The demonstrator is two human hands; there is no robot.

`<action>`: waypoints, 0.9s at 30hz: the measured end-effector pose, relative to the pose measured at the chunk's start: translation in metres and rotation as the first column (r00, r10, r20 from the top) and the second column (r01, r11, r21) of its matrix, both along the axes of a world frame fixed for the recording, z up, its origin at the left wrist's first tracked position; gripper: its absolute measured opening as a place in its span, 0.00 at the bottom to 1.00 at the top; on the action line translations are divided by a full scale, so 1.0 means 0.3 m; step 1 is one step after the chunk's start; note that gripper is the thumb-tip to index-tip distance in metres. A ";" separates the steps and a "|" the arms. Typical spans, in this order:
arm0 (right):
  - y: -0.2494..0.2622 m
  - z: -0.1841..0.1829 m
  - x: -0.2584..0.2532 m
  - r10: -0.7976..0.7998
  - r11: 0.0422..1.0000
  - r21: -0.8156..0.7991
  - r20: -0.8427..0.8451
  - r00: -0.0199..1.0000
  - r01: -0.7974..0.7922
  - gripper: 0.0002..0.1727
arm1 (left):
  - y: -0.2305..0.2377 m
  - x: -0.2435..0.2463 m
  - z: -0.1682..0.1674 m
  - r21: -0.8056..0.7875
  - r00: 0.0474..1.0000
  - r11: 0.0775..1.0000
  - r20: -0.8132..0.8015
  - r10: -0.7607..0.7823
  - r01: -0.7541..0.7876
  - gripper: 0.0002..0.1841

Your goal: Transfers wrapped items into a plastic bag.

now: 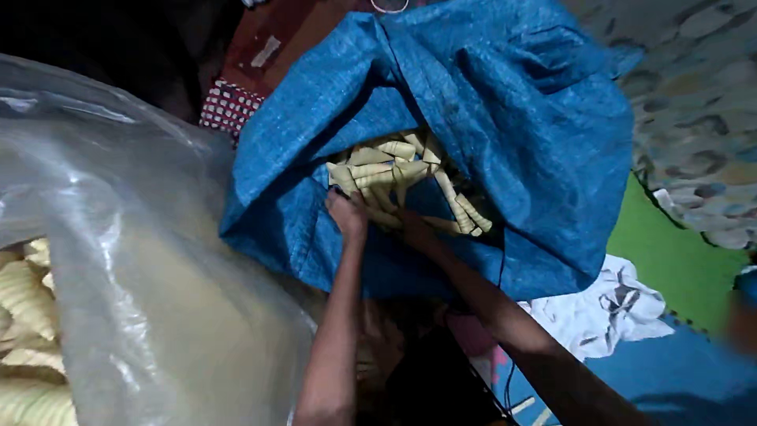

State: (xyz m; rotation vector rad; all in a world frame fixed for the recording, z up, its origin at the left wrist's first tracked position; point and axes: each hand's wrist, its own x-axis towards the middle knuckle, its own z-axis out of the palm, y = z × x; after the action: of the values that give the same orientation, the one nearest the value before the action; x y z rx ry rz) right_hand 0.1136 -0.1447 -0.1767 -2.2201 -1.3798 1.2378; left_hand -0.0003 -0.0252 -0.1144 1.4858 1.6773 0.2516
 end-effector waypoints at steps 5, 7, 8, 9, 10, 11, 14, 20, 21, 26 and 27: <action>-0.098 0.151 0.174 -0.115 0.991 0.102 0.249 0.962 0.092 0.27 | 0.063 0.088 -0.063 -0.085 0.996 0.993 0.001 0.086 -0.086 0.49; -0.109 0.194 0.248 -0.195 0.963 0.239 0.310 0.930 0.122 0.29 | 0.079 0.093 -0.098 -0.100 0.988 0.983 -0.042 0.151 -0.154 0.44; -0.093 0.211 0.274 -0.203 0.944 0.313 0.307 0.930 0.103 0.30 | 0.070 0.094 -0.112 -0.081 0.986 0.983 -0.054 0.159 -0.163 0.41; -0.059 0.221 0.292 -0.179 0.934 0.349 0.284 0.942 0.073 0.33 | 0.053 0.092 -0.119 -0.054 0.988 0.987 -0.044 0.150 -0.152 0.40; -0.007 0.209 0.307 -0.132 0.932 0.359 0.246 0.960 0.037 0.35 | 0.029 0.088 -0.116 -0.031 0.992 0.992 -0.023 0.125 -0.126 0.39; 0.050 0.169 0.318 -0.060 0.937 0.348 0.230 0.971 -0.025 0.38 | 0.002 0.078 -0.106 -0.017 0.995 0.995 -0.001 0.096 -0.096 0.38; 0.185 -0.013 0.323 0.162 0.935 0.260 0.291 0.943 -0.241 0.48 | -0.080 0.033 -0.086 0.011 0.999 1.000 0.041 -0.009 0.009 0.30; 0.198 0.016 0.355 0.095 0.852 0.495 0.169 0.981 -0.168 0.29 | -0.072 0.074 -0.161 -0.325 0.991 0.941 0.056 0.122 -0.098 0.32; 0.188 0.054 0.364 0.069 0.846 0.523 0.086 0.994 -0.104 0.28 | -0.093 0.087 -0.198 -0.334 0.961 0.929 0.163 0.222 -0.158 0.32; 0.239 0.125 0.421 0.001 0.993 0.116 -0.048 0.999 0.005 0.29 | -0.130 0.154 -0.259 -0.325 0.886 0.880 0.195 0.421 -0.347 0.42; 0.252 0.111 0.417 0.036 0.999 0.017 -0.049 0.998 -0.035 0.33 | -0.129 0.156 -0.257 -0.380 0.888 0.855 0.153 0.434 -0.353 0.45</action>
State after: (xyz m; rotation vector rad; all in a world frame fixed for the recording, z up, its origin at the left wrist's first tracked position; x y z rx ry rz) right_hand 0.2387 -0.0690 -0.1434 -2.1481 -1.4115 1.2801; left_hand 0.0465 -0.0638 -0.1914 0.8083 1.7170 0.3235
